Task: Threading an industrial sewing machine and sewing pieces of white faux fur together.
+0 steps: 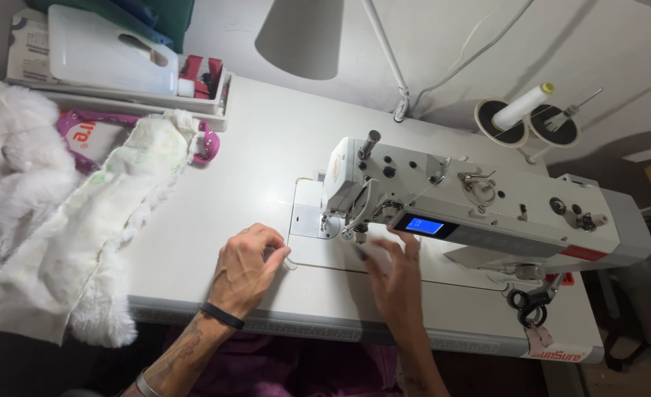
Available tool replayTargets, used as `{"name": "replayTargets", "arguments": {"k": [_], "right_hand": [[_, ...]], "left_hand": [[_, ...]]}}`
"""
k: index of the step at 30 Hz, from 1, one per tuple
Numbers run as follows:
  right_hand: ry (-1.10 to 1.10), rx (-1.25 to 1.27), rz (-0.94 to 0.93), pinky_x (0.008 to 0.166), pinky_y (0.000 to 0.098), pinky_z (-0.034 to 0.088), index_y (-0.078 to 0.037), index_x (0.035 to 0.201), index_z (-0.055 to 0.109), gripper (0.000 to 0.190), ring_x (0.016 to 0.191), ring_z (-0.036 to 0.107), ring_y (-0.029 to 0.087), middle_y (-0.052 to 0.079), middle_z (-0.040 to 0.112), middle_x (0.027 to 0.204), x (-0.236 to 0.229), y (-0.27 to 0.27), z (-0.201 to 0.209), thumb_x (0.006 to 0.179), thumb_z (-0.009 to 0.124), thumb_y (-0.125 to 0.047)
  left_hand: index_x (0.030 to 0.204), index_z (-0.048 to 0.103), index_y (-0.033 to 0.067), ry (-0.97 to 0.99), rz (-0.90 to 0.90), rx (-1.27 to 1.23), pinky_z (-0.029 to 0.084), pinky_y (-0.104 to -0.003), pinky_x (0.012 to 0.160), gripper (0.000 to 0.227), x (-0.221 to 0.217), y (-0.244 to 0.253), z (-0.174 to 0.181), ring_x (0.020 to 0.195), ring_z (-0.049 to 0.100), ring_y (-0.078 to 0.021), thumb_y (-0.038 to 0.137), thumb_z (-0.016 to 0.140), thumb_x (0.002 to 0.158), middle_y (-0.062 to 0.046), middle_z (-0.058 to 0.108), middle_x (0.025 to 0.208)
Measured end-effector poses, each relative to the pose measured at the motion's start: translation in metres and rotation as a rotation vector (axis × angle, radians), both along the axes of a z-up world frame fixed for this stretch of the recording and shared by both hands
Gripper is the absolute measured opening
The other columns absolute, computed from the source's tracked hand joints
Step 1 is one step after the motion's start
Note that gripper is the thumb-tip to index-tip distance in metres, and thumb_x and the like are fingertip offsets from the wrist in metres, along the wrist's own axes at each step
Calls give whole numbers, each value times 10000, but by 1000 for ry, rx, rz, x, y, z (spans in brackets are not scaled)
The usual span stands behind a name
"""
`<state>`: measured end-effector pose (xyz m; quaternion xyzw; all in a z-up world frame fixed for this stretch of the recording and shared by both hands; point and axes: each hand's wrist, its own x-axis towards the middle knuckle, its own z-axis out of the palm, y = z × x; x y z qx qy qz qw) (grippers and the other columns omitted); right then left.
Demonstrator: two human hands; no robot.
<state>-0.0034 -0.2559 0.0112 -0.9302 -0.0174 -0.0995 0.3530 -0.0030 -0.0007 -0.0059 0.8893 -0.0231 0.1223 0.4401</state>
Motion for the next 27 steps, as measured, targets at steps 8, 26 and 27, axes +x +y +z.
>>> {"name": "replayTargets", "arguments": {"k": [8,26,27], "right_hand": [[-12,10,57,621,352,560,37,1142,670,356,908,661,288,184,518,1476,15,11,-17,893,724,-211],[88,-59,-104,991,550,500,-43,912,771,303,1266,438,412,213,484,1191,17,60,4,762,766,-306],[-74,-178,-11,991,535,449,-30,892,755,272,1168,455,396,230,518,1166,18,59,-2,753,779,-263]], "left_hand": [[724,700,193,-53,-231,189,576,-270,702,163,-52,-13,-10,700,637,-124,175,813,840,12,762,878],[890,752,21,-427,-379,222,547,-385,875,37,-87,-50,14,718,676,-207,-5,726,883,-123,754,1012],[886,748,10,-421,-445,240,522,-391,894,55,-88,-51,15,706,631,-214,-14,698,888,-124,707,972]]}}
